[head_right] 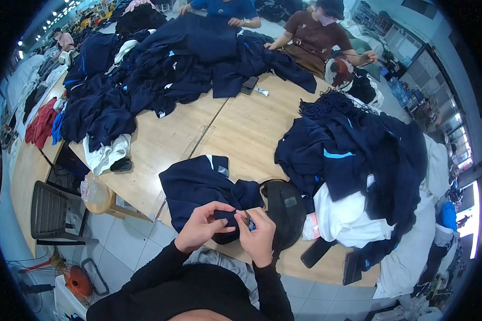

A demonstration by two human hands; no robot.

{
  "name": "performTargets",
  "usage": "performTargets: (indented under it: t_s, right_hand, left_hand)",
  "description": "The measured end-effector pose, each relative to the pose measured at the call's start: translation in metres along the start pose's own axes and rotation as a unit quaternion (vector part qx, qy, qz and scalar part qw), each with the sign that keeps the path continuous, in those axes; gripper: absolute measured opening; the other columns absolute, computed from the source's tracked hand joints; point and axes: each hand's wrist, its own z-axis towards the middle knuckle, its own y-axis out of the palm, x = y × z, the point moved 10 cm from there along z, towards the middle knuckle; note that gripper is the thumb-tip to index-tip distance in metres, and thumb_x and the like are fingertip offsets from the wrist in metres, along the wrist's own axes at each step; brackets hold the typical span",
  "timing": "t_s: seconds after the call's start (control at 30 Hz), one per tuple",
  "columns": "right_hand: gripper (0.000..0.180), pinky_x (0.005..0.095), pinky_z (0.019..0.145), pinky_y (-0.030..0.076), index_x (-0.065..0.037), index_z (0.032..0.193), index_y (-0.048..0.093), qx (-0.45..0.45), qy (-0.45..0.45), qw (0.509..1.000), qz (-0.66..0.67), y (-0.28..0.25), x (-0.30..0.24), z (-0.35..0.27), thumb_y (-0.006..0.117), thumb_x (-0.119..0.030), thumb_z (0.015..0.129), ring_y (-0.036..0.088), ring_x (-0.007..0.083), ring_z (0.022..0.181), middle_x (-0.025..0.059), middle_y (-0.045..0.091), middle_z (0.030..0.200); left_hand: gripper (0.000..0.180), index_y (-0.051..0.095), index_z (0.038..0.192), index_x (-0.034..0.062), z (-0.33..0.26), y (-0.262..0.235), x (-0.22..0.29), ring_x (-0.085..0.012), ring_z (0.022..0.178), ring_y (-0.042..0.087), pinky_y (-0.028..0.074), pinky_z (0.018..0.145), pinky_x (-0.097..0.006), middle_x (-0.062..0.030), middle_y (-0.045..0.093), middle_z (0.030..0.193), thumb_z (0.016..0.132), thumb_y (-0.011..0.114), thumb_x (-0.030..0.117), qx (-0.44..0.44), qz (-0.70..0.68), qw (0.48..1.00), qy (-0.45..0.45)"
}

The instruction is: Inspecting blue garments and trimming loose threads using a pair of thread snips.

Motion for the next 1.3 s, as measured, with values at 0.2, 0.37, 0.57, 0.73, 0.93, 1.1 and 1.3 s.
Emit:
performTargets:
  t_s: [0.2, 0.37, 0.57, 0.73, 0.93, 1.1, 1.3]
  right_hand:
    - [0.014, 0.0294, 0.069, 0.049, 0.003, 0.097, 0.066, 0.008, -0.02, 1.0, -0.013, -0.004, -0.006, -0.004, 0.078, 0.007, 0.091, 0.061, 0.0146, 0.072, 0.0102, 0.068, 0.084]
    - [0.025, 0.0387, 0.076, 0.057, 0.0, 0.105, 0.066, -0.017, 0.014, 1.0, -0.016, 0.0, 0.001, -0.012, 0.064, 0.012, 0.084, 0.075, 0.0351, 0.083, 0.0176, 0.074, 0.093]
    - [0.018, 0.0385, 0.072, 0.056, 0.001, 0.102, 0.065, -0.009, -0.029, 0.996, -0.089, 0.006, -0.005, -0.016, 0.069, 0.011, 0.088, 0.074, 0.0331, 0.079, 0.0164, 0.073, 0.089]
    - [0.018, 0.0509, 0.074, 0.053, -0.003, 0.106, 0.062, -0.022, -0.054, 0.993, -0.103, 0.013, -0.019, -0.018, 0.062, 0.006, 0.09, 0.069, 0.0442, 0.088, 0.0178, 0.067, 0.097]
    - [0.024, 0.0518, 0.075, 0.053, -0.004, 0.107, 0.06, -0.021, -0.054, 0.992, -0.11, 0.019, -0.031, -0.025, 0.064, 0.009, 0.087, 0.067, 0.0443, 0.098, 0.0163, 0.06, 0.11]
    - [0.025, 0.0519, 0.075, 0.053, -0.004, 0.107, 0.059, -0.012, -0.052, 0.992, -0.111, 0.022, -0.029, -0.026, 0.068, 0.008, 0.087, 0.067, 0.0437, 0.099, 0.0153, 0.06, 0.113]
    - [0.029, 0.0447, 0.077, 0.054, -0.001, 0.109, 0.061, -0.023, -0.049, 0.997, -0.054, 0.021, -0.019, -0.025, 0.069, 0.012, 0.084, 0.066, 0.0371, 0.094, 0.0153, 0.061, 0.11]
  left_hand:
    - [0.028, 0.071, 0.128, -0.0014, 0.001, -0.001, 0.014, -0.0088, 0.088, 0.074, 0.06, 0.076, -0.024, -0.0039, 0.075, 0.106, 0.1, 0.077, 0.0, 0.031, 0.093, 0.994, 0.048]
    - [0.02, 0.071, 0.123, -0.0009, -0.001, 0.002, 0.016, -0.0096, 0.082, 0.072, 0.063, 0.071, -0.028, -0.0032, 0.074, 0.105, 0.104, 0.074, 0.001, 0.04, 0.11, 0.992, 0.05]
    - [0.015, 0.077, 0.117, -0.0025, 0.001, -0.006, 0.012, -0.0118, 0.091, 0.072, 0.071, 0.075, -0.03, -0.0093, 0.071, 0.119, 0.107, 0.066, -0.003, 0.022, 0.204, 0.971, 0.122]
    - [0.014, 0.077, 0.116, -0.0043, -0.006, -0.01, 0.012, -0.0157, 0.101, 0.073, 0.07, 0.085, -0.032, -0.0107, 0.067, 0.114, 0.104, 0.07, -0.002, 0.054, 0.174, 0.977, 0.113]
    - [0.018, 0.083, 0.096, 0.0062, -0.017, -0.006, 0.045, -0.0216, 0.079, 0.065, 0.051, 0.07, -0.034, -0.006, 0.08, 0.091, 0.081, 0.092, 0.01, 0.098, 0.363, 0.89, 0.257]
    - [0.013, 0.083, 0.092, 0.0067, -0.02, -0.007, 0.043, -0.0196, 0.076, 0.063, 0.049, 0.067, -0.033, -0.004, 0.079, 0.086, 0.081, 0.09, 0.005, 0.123, 0.361, 0.883, 0.274]
    - [0.012, 0.078, 0.088, 0.0052, -0.011, -0.015, 0.037, -0.0227, 0.077, 0.065, 0.053, 0.074, -0.035, -0.0055, 0.077, 0.082, 0.081, 0.088, 0.001, 0.133, 0.355, 0.887, 0.263]
